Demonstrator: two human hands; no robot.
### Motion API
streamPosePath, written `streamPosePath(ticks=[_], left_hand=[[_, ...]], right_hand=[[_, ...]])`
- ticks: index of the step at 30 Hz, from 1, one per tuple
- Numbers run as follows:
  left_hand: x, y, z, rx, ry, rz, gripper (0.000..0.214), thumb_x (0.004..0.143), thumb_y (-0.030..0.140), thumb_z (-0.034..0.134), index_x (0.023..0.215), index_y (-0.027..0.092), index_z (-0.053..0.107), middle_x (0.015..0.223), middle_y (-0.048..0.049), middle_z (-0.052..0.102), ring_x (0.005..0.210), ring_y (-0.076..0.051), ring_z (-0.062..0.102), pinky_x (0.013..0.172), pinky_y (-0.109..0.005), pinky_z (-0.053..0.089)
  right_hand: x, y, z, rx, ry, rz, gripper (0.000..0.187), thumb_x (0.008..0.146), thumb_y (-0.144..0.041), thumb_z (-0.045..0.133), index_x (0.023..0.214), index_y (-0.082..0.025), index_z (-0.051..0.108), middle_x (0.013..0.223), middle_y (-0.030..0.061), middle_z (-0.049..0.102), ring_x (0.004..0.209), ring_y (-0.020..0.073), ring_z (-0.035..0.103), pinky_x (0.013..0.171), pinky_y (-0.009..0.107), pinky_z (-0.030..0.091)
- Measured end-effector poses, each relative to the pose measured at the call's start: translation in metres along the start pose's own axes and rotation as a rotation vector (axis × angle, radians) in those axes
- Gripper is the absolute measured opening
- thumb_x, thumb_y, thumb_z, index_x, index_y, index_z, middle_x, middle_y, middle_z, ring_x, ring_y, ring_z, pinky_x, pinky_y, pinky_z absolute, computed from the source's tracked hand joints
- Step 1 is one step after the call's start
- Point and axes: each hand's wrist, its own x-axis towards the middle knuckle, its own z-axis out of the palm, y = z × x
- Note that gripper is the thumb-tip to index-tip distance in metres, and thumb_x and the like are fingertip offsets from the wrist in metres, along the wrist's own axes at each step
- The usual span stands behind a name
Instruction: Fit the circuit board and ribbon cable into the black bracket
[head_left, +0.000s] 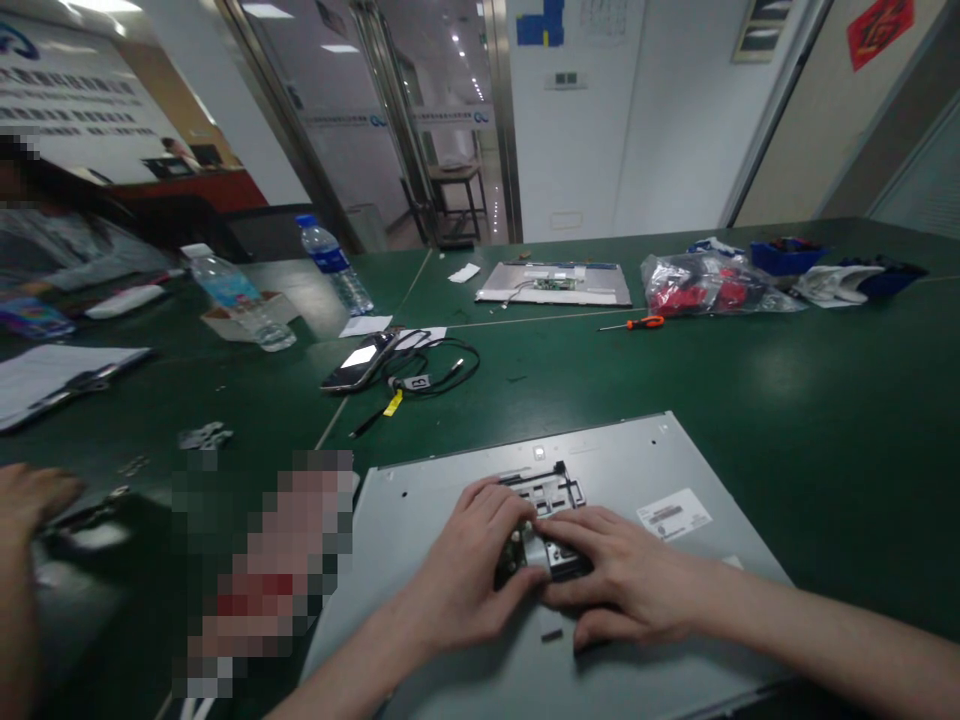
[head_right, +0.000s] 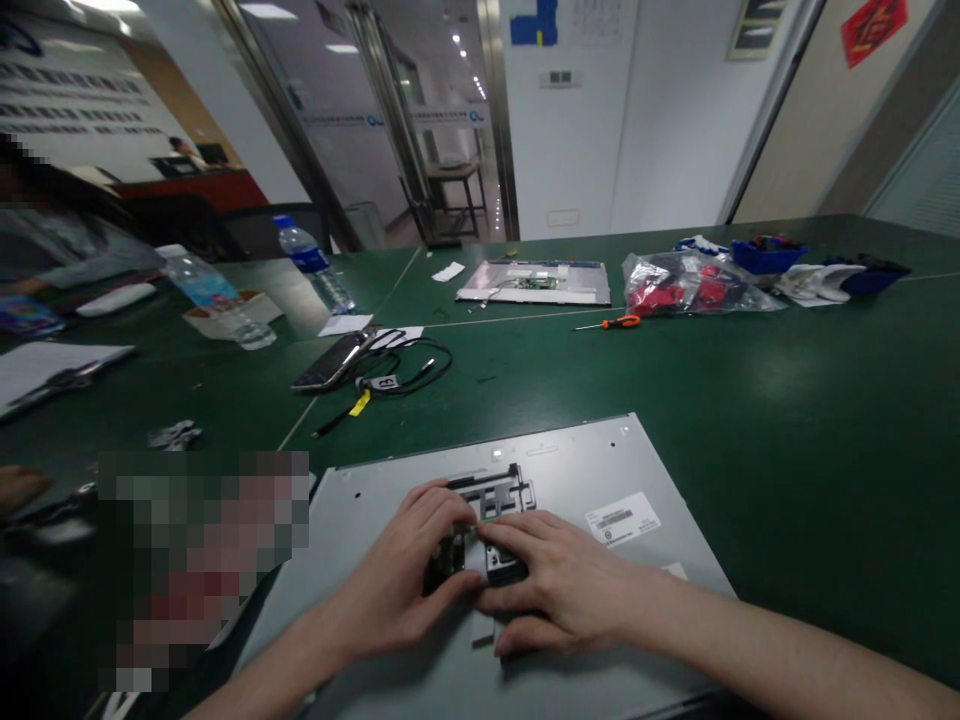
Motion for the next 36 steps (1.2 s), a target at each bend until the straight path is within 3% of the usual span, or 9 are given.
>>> streamPosePath(ticks=[3, 7, 11, 20, 28, 33, 36], left_hand=[[0.0, 0.0, -0.001, 0.0, 0.022, 0.019, 0.02, 0.084, 0.019, 0.062, 0.101, 0.022, 0.053, 0.099, -0.0047, 0.061, 0.097, -0.025, 0.055, 0.105, -0.052, 0.039], [0.002, 0.0, 0.0, 0.009, -0.006, 0.061, 0.017, 0.083, 0.015, 0.06, 0.098, 0.022, 0.057, 0.097, -0.0036, 0.06, 0.096, -0.024, 0.055, 0.107, -0.052, 0.037], [0.002, 0.0, 0.003, 0.004, -0.006, 0.034, 0.019, 0.08, 0.013, 0.061, 0.096, 0.023, 0.059, 0.098, -0.0031, 0.06, 0.097, -0.024, 0.055, 0.108, -0.054, 0.035], [0.0, 0.004, 0.013, 0.006, 0.09, -0.036, 0.01, 0.084, 0.012, 0.06, 0.089, 0.021, 0.061, 0.091, -0.004, 0.061, 0.091, -0.024, 0.054, 0.093, -0.047, 0.042], [0.001, 0.001, 0.008, 0.054, 0.116, 0.056, 0.014, 0.094, 0.016, 0.058, 0.085, 0.023, 0.067, 0.084, 0.0004, 0.068, 0.091, -0.022, 0.059, 0.103, -0.049, 0.036], [0.0, -0.001, 0.01, 0.037, 0.108, 0.028, 0.009, 0.09, 0.017, 0.063, 0.09, 0.024, 0.069, 0.084, 0.0006, 0.069, 0.089, -0.021, 0.06, 0.101, -0.049, 0.036], [0.0, -0.002, 0.012, 0.016, 0.113, 0.001, 0.009, 0.09, 0.017, 0.064, 0.085, 0.024, 0.068, 0.083, 0.0015, 0.07, 0.087, -0.021, 0.06, 0.1, -0.048, 0.037]], right_hand=[[0.002, -0.001, -0.002, 0.011, -0.005, -0.018, 0.046, 0.101, -0.054, 0.057, 0.137, -0.027, 0.063, 0.167, 0.0137, 0.024, 0.145, 0.0323, 0.032, 0.116, 0.051, 0.032], [0.003, -0.003, -0.005, 0.017, 0.004, -0.009, 0.047, 0.102, -0.056, 0.054, 0.137, -0.027, 0.063, 0.161, 0.0151, 0.033, 0.143, 0.0321, 0.035, 0.116, 0.051, 0.032], [0.003, -0.003, -0.006, 0.016, -0.009, -0.019, 0.047, 0.103, -0.056, 0.052, 0.139, -0.027, 0.062, 0.163, 0.0163, 0.029, 0.146, 0.0334, 0.031, 0.117, 0.052, 0.031], [0.003, -0.001, -0.002, -0.013, 0.039, -0.049, 0.045, 0.103, -0.055, 0.053, 0.136, -0.025, 0.063, 0.161, 0.0153, 0.03, 0.143, 0.031, 0.034, 0.116, 0.05, 0.033], [0.0, 0.0, 0.001, -0.062, 0.058, -0.08, 0.041, 0.102, -0.052, 0.057, 0.135, -0.028, 0.063, 0.162, 0.0129, 0.031, 0.139, 0.0302, 0.039, 0.114, 0.049, 0.038], [-0.002, 0.001, 0.003, -0.076, 0.137, -0.121, 0.037, 0.102, -0.049, 0.058, 0.131, -0.027, 0.065, 0.161, 0.0125, 0.034, 0.136, 0.0287, 0.043, 0.111, 0.048, 0.041], [-0.002, 0.001, 0.004, -0.097, 0.179, -0.137, 0.04, 0.102, -0.048, 0.059, 0.134, -0.025, 0.062, 0.151, 0.0133, 0.047, 0.132, 0.0274, 0.047, 0.11, 0.047, 0.042]])
